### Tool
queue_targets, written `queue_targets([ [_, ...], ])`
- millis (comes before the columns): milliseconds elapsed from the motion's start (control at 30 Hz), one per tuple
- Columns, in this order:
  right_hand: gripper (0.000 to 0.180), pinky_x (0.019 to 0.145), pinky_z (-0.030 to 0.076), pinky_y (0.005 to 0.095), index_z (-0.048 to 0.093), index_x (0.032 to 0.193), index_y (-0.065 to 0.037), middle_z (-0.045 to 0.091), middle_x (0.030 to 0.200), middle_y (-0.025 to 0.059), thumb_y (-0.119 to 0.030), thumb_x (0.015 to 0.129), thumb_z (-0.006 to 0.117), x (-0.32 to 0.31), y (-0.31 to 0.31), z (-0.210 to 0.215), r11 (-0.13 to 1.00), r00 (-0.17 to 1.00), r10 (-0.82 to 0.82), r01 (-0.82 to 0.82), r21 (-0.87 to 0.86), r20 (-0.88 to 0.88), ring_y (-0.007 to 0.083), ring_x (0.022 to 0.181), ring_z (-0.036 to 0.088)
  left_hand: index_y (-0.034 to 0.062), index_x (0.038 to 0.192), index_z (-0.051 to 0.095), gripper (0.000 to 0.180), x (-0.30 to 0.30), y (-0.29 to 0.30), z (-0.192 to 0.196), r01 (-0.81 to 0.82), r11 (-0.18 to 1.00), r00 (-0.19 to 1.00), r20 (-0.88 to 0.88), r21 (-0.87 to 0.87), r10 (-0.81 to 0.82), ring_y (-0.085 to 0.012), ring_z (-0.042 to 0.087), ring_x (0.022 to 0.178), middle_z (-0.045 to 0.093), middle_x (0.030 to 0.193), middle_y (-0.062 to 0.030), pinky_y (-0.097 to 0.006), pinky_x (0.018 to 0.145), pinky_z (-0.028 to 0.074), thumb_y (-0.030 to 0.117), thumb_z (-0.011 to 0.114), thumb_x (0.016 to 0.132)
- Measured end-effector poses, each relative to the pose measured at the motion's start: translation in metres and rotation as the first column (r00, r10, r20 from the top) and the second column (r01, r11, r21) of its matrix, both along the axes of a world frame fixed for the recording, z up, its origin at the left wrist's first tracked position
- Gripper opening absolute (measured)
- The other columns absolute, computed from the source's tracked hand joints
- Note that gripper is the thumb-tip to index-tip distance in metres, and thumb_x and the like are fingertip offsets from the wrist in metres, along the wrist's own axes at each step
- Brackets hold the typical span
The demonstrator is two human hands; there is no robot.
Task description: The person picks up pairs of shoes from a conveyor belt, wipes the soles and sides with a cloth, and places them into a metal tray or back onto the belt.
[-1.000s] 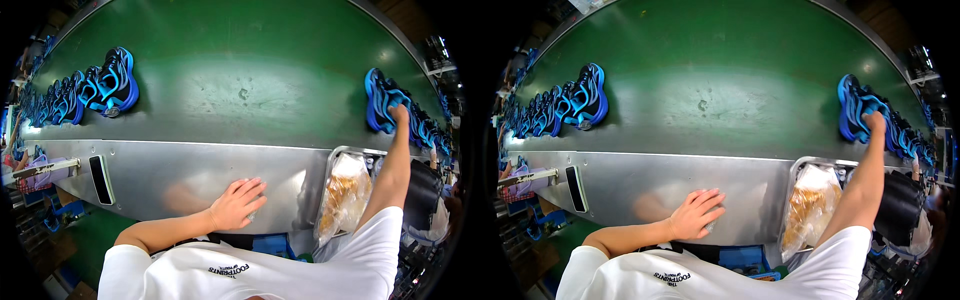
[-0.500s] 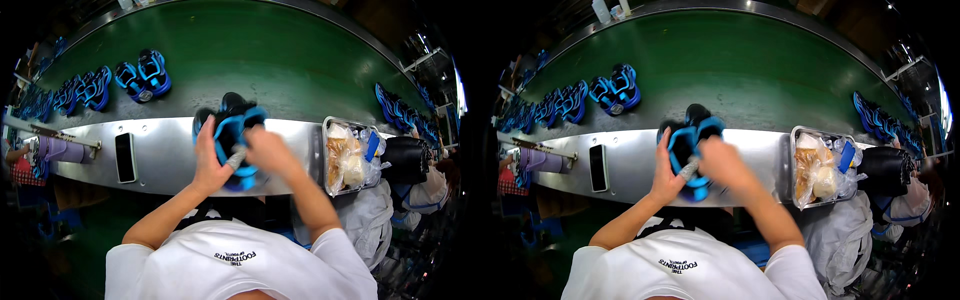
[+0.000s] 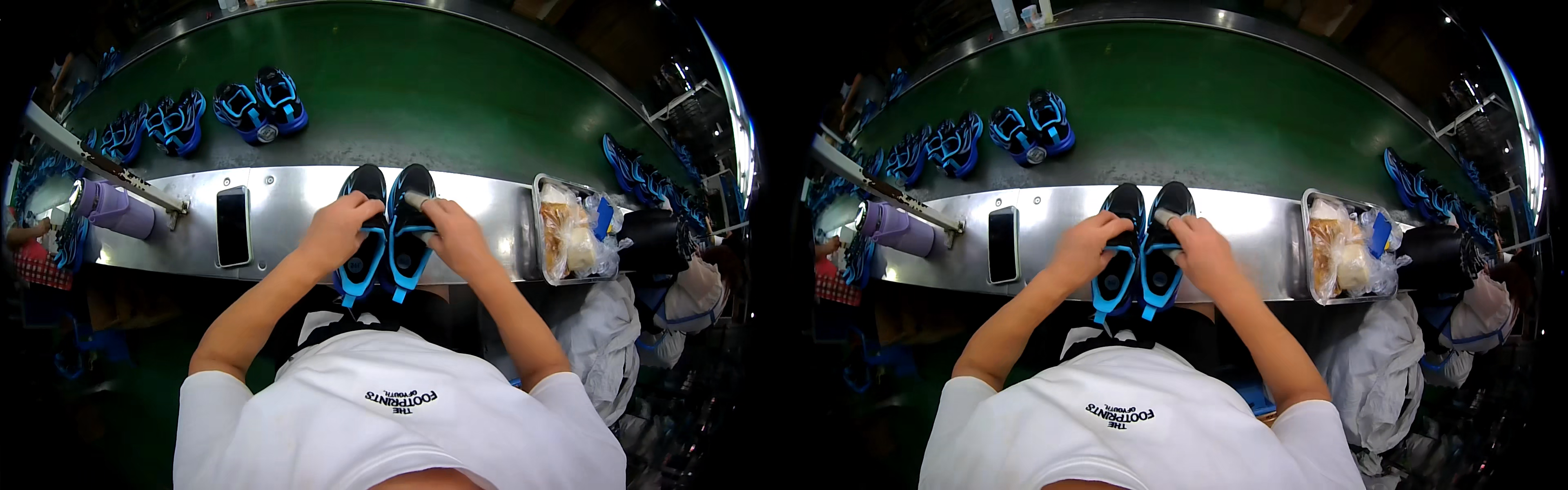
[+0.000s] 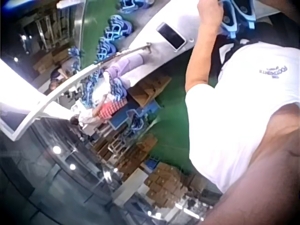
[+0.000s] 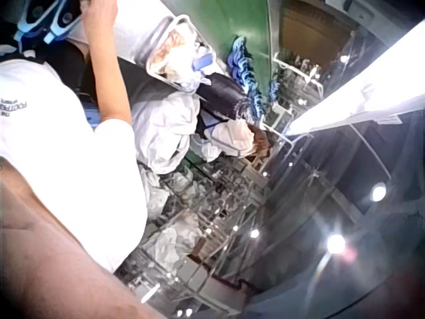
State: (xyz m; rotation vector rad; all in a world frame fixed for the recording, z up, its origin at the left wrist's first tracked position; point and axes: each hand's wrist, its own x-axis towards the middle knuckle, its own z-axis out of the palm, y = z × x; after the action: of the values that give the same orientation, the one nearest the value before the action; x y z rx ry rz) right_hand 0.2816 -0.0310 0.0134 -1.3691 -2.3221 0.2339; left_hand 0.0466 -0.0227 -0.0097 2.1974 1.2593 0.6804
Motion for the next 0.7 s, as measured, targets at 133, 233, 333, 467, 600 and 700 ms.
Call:
queue_targets([
  [133, 0.028, 0.069, 0.051, 0.0413, 0.063, 0.099, -0.004, 0.064, 0.084, 0.0160, -0.012, 0.075, 0.073, -0.001, 0.019, -0.023, 0.962, 0.966, -0.191, 0.148, -0.231, -0.173, 0.0343, 0.079, 0.063, 0.0126, 0.111, 0.061, 0.050, 0.005, -0.009, -0.014, -0.061, 0.995, 0.998, 0.005, 0.075, 0.061, -0.0333, 0.062, 0.092, 0.061, 0.102, -0.0090, -0.040, 0.076, 0.053, -0.006, 0.071, 0.066],
  [233, 0.034, 0.070, 0.051, 0.0417, 0.063, 0.105, -0.007, 0.062, 0.085, 0.0157, -0.018, 0.074, 0.075, -0.003, 0.027, 0.001, 0.845, 0.971, -0.237, 0.199, -0.496, -0.015, 0.0340, 0.083, 0.064, 0.0140, 0.110, 0.062, 0.049, 0.007, -0.010, -0.013, -0.093, 0.994, 0.996, 0.001, 0.053, 0.093, -0.0327, 0.063, 0.091, 0.061, 0.102, -0.0086, -0.040, 0.075, 0.053, -0.007, 0.069, 0.066],
  [333, 0.053, 0.075, 0.052, 0.0434, 0.058, 0.124, -0.017, 0.055, 0.108, 0.0160, -0.016, 0.074, 0.075, -0.007, 0.021, 0.006, 0.952, 0.997, -0.050, 0.029, -0.306, -0.061, 0.0344, 0.091, 0.063, 0.0155, 0.105, 0.065, 0.045, 0.004, -0.009, -0.010, -0.062, 0.996, 0.995, 0.073, -0.063, 0.067, -0.0335, 0.061, 0.096, 0.061, 0.105, -0.0069, -0.041, 0.077, 0.052, -0.009, 0.065, 0.067],
  [467, 0.049, 0.075, 0.051, 0.0430, 0.060, 0.119, -0.017, 0.055, 0.097, 0.0148, -0.010, 0.072, 0.073, -0.021, 0.001, 0.000, 0.946, 0.987, -0.117, 0.076, -0.316, -0.113, 0.0363, 0.086, 0.060, 0.0153, 0.092, 0.067, 0.036, 0.010, -0.018, -0.019, -0.074, 0.993, 0.995, 0.073, 0.095, 0.067, -0.0323, 0.058, 0.097, 0.062, 0.110, -0.0058, -0.041, 0.078, 0.050, -0.009, 0.060, 0.067],
  [600, 0.043, 0.072, 0.051, 0.0417, 0.064, 0.109, -0.014, 0.056, 0.098, 0.0135, -0.002, 0.067, 0.069, 0.003, -0.006, -0.017, 0.982, 0.990, -0.029, 0.002, -0.190, -0.141, 0.0346, 0.085, 0.059, 0.0149, 0.087, 0.067, 0.028, 0.014, -0.022, -0.027, -0.089, 0.973, 0.995, -0.033, 0.212, 0.099, -0.0298, 0.056, 0.092, 0.061, 0.117, -0.0059, -0.039, 0.075, 0.049, -0.005, 0.059, 0.069],
  [700, 0.037, 0.069, 0.050, 0.0372, 0.065, 0.103, -0.013, 0.058, 0.104, 0.0140, -0.001, 0.068, 0.066, -0.007, -0.028, -0.022, 0.991, 0.991, 0.114, -0.118, 0.061, 0.076, 0.0310, 0.084, 0.057, 0.0151, 0.089, 0.068, 0.021, 0.021, -0.024, -0.027, -0.069, 0.948, 0.991, -0.085, 0.311, 0.100, -0.0279, 0.055, 0.091, 0.061, 0.117, -0.0086, -0.038, 0.074, 0.047, 0.004, 0.063, 0.072],
])
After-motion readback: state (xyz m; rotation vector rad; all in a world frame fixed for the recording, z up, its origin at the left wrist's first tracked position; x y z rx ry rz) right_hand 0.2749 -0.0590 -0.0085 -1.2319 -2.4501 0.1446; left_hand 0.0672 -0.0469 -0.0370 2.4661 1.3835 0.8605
